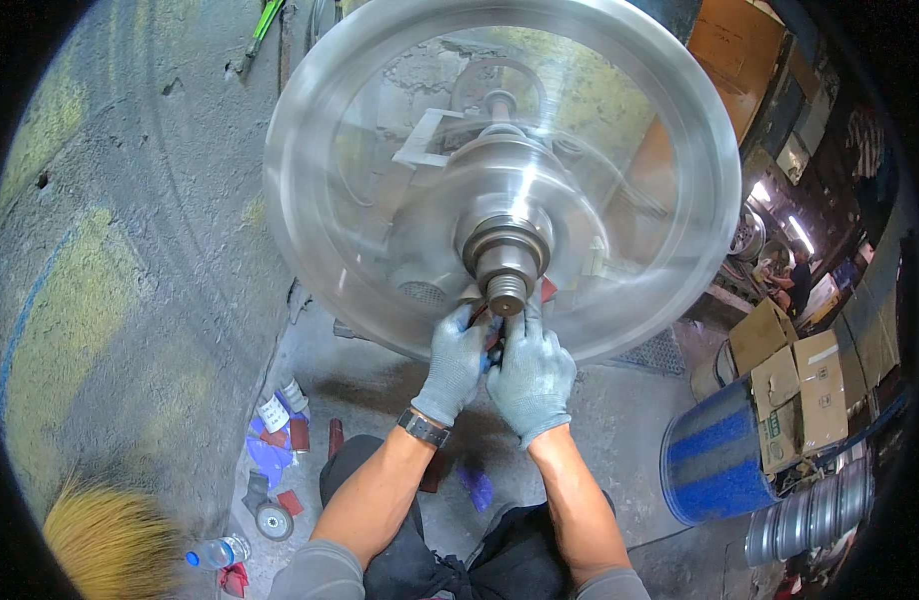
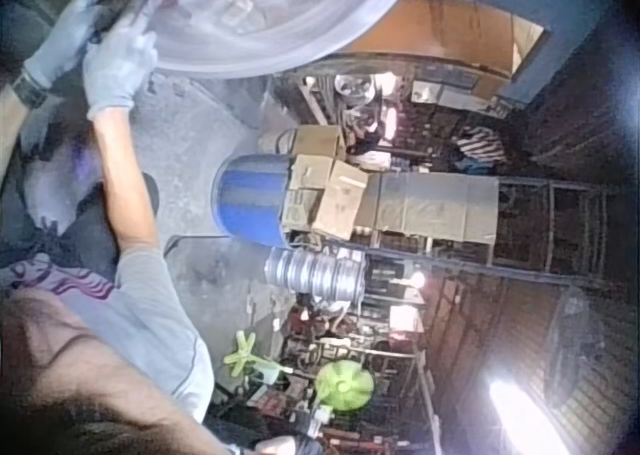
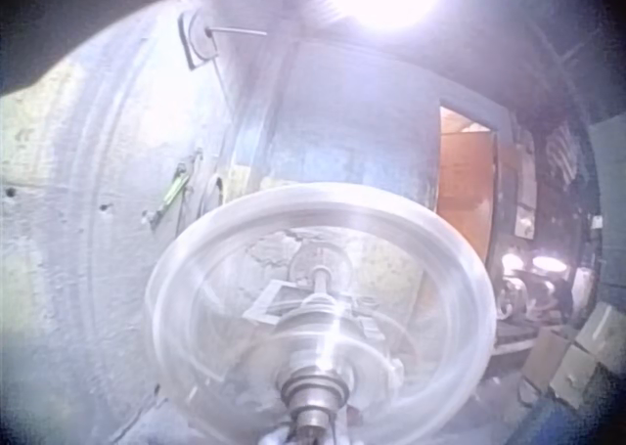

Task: The person uses a red sanding block to manually polish the central hub of a spinning metal wheel. They hold the block against the rotating surface with both hands, adjusting their grip and angle to smooth the metal.

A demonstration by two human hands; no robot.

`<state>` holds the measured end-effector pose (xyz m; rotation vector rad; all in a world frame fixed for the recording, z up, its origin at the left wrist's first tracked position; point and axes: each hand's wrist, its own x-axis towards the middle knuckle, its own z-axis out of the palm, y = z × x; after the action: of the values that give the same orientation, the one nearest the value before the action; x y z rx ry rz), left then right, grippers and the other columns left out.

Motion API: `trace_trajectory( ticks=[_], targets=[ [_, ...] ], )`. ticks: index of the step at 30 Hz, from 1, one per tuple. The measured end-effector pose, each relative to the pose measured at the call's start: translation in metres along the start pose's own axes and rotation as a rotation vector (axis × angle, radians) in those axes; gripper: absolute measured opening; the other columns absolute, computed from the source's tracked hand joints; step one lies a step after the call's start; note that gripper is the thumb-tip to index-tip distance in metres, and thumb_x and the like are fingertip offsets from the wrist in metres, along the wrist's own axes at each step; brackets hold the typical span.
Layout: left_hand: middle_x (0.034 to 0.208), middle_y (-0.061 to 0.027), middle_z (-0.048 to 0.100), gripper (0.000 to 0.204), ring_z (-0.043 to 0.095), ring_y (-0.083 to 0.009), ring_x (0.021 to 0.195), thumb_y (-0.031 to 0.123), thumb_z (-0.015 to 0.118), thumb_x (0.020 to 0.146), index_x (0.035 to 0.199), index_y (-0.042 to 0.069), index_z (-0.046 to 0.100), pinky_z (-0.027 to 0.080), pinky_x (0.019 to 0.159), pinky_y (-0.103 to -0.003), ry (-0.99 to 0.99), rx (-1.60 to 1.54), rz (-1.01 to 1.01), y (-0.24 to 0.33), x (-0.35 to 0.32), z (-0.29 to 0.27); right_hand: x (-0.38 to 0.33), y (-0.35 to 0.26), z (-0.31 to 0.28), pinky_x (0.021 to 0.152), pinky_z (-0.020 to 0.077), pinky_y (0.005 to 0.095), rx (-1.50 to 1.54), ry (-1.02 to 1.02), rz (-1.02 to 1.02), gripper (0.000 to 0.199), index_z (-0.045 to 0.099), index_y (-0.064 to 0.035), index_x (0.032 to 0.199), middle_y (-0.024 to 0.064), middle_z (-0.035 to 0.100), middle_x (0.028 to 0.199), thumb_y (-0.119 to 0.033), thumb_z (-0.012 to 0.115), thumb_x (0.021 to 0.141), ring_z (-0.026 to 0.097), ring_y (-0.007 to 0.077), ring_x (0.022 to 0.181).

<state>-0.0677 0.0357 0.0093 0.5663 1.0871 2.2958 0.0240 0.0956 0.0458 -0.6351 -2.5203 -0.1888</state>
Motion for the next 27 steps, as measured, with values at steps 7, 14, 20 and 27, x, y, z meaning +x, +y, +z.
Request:
trace_trajectory(
  ticks=[7, 14, 20, 27],
  targets=[
    [0.088, 0.0014, 0.061, 0.014, 0.053, -0.0059, 0.075, 0.012, 0.057, 0.102, 0.104, 0.002, 0.066, 0.045, 0.065, -0.025, -0.014, -0.024, -0.005, -0.003, 0.001, -0.002, 0.001, -0.002, -0.002, 0.071, 0.0597, 0.0467, 0.046, 0.033, -0.008, 0.062, 0.062, -0.0053, 0.135, 0.0165, 0.051, 0.156, -0.015, 0.074, 0.075, 0.071, 0.0348, 0.08],
    [0.088, 0.0016, 0.062, 0.017, 0.054, -0.0051, 0.078, 0.017, 0.062, 0.103, 0.106, 0.002, 0.068, 0.046, 0.067, -0.024, -0.042, 0.021, 0.077, -0.009, 0.007, -0.008, 0.002, 0.0, -0.003, 0.074, 0.0597, 0.0462, 0.081, 0.039, 0.009, 0.061, 0.061, -0.0058, 0.134, 0.0158, 0.053, 0.154, -0.014, 0.074, 0.075, 0.07, 0.0348, 0.083],
    [0.088, 0.0022, 0.061, 0.027, 0.053, -0.0047, 0.077, 0.028, 0.065, 0.104, 0.105, 0.002, 0.067, 0.046, 0.067, -0.024, -0.048, 0.049, 0.108, -0.01, 0.005, -0.002, 0.004, 0.004, -0.009, 0.074, 0.0584, 0.0502, 0.108, 0.052, -0.008, 0.055, 0.057, 0.0005, 0.13, 0.0212, 0.066, 0.126, -0.013, 0.071, 0.078, 0.07, 0.0391, 0.087],
    [0.098, -0.0015, 0.066, 0.026, 0.058, -0.0065, 0.085, 0.024, 0.068, 0.103, 0.113, 0.001, 0.067, 0.051, 0.073, -0.026, -0.092, 0.082, 0.076, -0.016, 0.012, -0.009, 0.007, 0.014, -0.01, 0.073, 0.06, 0.0449, 0.049, 0.036, -0.06, 0.07, 0.055, -0.0009, 0.144, 0.0163, 0.053, 0.154, -0.015, 0.072, 0.078, 0.07, 0.033, 0.082]
  ],
)
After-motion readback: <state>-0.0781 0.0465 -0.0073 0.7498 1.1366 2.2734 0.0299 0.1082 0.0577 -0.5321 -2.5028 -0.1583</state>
